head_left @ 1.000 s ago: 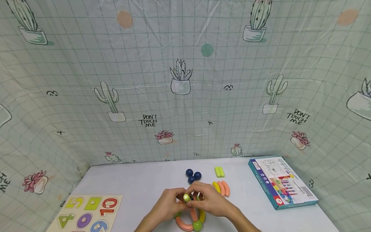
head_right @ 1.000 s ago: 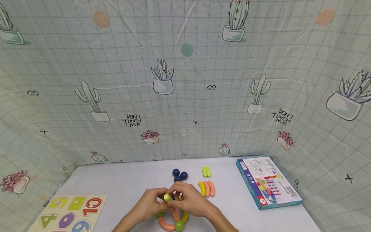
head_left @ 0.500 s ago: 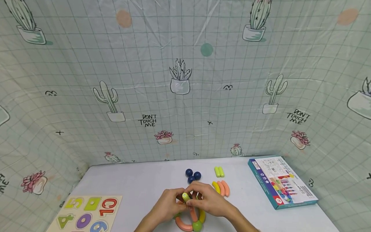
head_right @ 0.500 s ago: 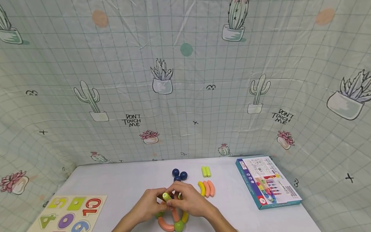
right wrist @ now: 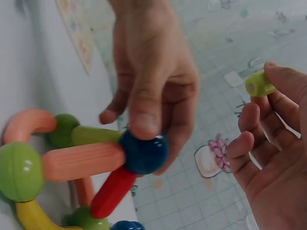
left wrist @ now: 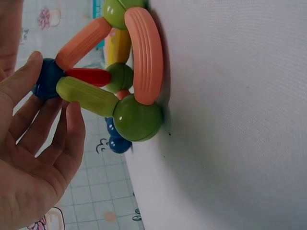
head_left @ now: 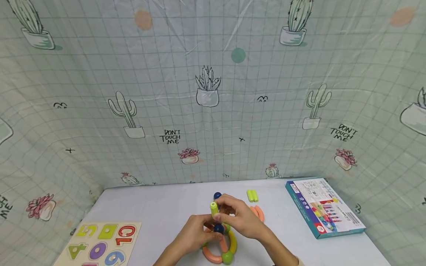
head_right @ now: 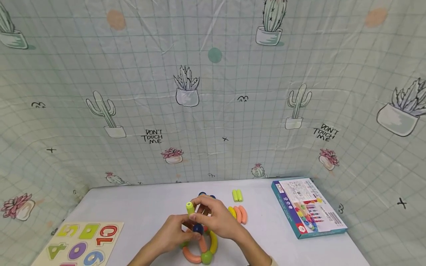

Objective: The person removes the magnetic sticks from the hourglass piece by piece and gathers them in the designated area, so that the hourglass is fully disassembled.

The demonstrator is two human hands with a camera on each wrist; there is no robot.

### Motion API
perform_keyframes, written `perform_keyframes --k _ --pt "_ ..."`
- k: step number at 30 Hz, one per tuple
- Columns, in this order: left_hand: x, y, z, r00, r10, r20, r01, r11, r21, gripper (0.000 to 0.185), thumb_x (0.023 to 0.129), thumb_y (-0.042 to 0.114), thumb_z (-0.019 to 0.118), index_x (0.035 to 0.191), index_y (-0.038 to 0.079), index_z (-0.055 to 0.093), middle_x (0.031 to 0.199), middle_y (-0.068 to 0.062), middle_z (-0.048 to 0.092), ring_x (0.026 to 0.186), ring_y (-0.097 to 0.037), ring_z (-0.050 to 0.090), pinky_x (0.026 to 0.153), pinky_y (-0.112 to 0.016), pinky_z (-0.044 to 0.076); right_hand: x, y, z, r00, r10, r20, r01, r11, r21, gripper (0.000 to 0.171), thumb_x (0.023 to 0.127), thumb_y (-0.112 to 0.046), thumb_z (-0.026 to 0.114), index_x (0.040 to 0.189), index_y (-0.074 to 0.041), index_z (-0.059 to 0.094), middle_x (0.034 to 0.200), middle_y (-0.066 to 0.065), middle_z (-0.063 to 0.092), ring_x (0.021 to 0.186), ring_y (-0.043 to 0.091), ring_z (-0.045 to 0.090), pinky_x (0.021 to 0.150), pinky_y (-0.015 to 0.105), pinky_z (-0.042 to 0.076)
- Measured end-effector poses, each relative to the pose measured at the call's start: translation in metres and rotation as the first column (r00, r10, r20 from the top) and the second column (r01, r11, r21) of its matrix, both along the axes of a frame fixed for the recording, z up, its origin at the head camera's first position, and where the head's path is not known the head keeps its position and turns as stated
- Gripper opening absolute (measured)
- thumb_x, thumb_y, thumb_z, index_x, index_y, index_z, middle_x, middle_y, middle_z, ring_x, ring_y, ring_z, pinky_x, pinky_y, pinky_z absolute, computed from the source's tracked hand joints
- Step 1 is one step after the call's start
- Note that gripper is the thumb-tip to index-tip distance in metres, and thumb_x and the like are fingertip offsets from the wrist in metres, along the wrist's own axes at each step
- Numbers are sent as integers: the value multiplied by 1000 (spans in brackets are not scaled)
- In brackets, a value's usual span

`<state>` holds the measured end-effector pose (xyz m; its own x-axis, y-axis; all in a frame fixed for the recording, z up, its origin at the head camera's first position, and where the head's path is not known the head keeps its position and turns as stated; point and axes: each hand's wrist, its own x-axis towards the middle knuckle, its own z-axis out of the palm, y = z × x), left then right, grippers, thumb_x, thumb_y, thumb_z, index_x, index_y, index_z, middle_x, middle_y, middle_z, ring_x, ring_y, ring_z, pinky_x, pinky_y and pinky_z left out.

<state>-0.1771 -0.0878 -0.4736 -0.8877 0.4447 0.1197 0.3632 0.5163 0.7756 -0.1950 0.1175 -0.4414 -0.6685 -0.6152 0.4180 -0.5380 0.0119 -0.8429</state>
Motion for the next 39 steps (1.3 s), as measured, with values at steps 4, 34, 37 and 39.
perform_keyframes --k 4,34,37,39 --pt "0 0 -1 1000 3 17 -3 1000 5 31 83 34 84 106 15 76 96 11 74 85 -4 66 77 -33 56 -3 3 5 1000 -2 11 2 1000 0 20 101 -9 60 120 -13 65 102 4 61 84 14 57 73 28 53" --pt "0 1 0 998 28 58 -27 1000 -13 26 80 31 86 103 23 76 88 16 70 84 -6 63 71 -25 49 -103 114 -74 659 -752 -20 647 553 525 42 99 -26 63 130 3 62 105 14 68 76 17 57 63 29 46" --pt "1 1 0 998 29 61 -29 1000 -6 25 80 30 86 103 23 76 88 16 70 84 -7 63 71 -25 49 -107 119 -75 635 -771 -48 655 504 563 42 98 -27 65 128 2 64 99 11 69 75 18 56 61 30 45" --pt "0 1 1 998 29 63 -29 1000 -1 25 80 29 86 103 22 76 88 16 70 83 -7 63 71 -25 49 -108 120 -75 621 -781 -61 659 479 580 42 97 -29 66 126 1 65 95 9 69 74 19 56 59 30 44"
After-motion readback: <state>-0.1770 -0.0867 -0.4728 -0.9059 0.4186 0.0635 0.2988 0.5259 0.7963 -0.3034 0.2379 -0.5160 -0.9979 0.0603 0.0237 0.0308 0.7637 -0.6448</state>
